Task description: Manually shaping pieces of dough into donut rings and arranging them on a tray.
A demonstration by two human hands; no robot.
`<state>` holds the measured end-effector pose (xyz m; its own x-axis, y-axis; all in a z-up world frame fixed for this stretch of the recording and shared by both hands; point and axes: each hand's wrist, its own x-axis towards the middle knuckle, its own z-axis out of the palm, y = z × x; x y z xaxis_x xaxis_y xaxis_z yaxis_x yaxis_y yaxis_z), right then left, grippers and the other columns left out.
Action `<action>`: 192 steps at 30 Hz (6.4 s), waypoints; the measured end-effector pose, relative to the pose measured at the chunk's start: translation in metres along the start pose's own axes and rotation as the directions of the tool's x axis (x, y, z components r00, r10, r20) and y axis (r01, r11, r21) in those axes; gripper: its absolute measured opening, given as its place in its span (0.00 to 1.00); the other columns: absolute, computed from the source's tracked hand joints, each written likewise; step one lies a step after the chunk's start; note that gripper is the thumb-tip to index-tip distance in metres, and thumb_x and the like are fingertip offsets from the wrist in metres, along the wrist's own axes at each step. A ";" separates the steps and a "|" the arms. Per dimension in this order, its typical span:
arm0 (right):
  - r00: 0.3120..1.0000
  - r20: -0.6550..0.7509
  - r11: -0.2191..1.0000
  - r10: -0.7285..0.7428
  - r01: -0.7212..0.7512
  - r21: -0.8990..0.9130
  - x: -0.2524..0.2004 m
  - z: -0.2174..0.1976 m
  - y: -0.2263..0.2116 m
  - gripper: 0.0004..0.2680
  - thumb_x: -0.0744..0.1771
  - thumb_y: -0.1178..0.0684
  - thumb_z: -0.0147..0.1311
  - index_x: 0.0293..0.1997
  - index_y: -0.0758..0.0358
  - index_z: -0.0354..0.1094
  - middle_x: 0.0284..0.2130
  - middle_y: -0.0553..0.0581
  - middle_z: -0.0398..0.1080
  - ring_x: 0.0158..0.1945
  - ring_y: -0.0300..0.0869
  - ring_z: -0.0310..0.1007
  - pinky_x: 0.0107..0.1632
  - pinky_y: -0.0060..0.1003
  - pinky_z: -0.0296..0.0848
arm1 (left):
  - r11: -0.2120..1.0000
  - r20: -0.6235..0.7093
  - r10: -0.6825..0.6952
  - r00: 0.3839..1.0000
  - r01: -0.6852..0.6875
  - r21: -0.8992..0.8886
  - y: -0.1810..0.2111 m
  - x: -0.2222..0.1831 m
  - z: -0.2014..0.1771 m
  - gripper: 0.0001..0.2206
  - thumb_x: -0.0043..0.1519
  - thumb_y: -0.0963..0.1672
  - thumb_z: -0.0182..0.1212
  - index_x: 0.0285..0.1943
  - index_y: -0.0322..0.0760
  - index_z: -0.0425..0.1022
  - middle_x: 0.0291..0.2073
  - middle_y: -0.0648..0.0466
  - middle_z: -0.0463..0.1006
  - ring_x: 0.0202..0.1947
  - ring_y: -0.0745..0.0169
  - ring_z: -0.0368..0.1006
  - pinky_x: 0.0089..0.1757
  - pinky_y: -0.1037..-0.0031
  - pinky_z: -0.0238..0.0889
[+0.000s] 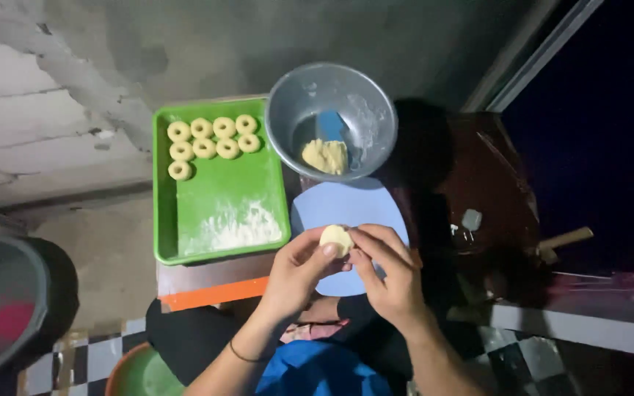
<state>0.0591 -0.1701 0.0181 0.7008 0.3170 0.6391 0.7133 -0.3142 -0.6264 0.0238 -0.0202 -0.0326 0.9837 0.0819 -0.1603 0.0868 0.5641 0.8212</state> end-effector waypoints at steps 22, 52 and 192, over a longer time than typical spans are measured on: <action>0.954 0.298 0.997 -0.030 0.007 0.077 0.021 -0.020 -0.004 0.24 0.59 0.73 0.44 0.59 0.60 0.75 0.55 0.60 0.65 0.58 0.52 0.69 0.58 0.40 0.75 | 0.960 0.107 0.057 0.993 -0.084 0.266 0.032 -0.010 -0.010 0.18 0.59 0.40 0.70 0.57 0.25 0.78 0.37 0.37 0.84 0.37 0.53 0.80 0.42 0.57 0.80; 0.999 -0.042 0.995 -0.010 0.006 -0.099 -0.026 0.016 -0.008 0.21 0.59 0.66 0.64 0.57 0.65 0.66 0.50 0.59 0.70 0.52 0.50 0.72 0.56 0.42 0.74 | 0.999 0.233 0.022 0.972 -0.031 0.033 0.021 -0.012 0.000 0.24 0.63 0.40 0.56 0.69 0.23 0.65 0.62 0.41 0.74 0.49 0.60 0.72 0.49 0.73 0.67; 0.794 0.410 0.808 0.448 -0.163 -0.566 -0.092 0.107 0.163 0.21 0.73 0.45 0.37 0.76 0.65 0.49 0.75 0.66 0.48 0.77 0.56 0.44 0.76 0.50 0.37 | 0.342 -0.179 -0.405 0.897 0.330 0.880 -0.105 0.036 -0.144 0.21 0.63 0.57 0.56 0.43 0.38 0.78 0.44 0.37 0.82 0.54 0.31 0.75 0.52 0.48 0.67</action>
<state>0.1111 -0.1552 -0.1907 0.8772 0.4781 0.0433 0.4605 -0.8124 -0.3578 0.0275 0.0424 -0.2035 0.8185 -0.0085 -0.5745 0.4928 -0.5035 0.7097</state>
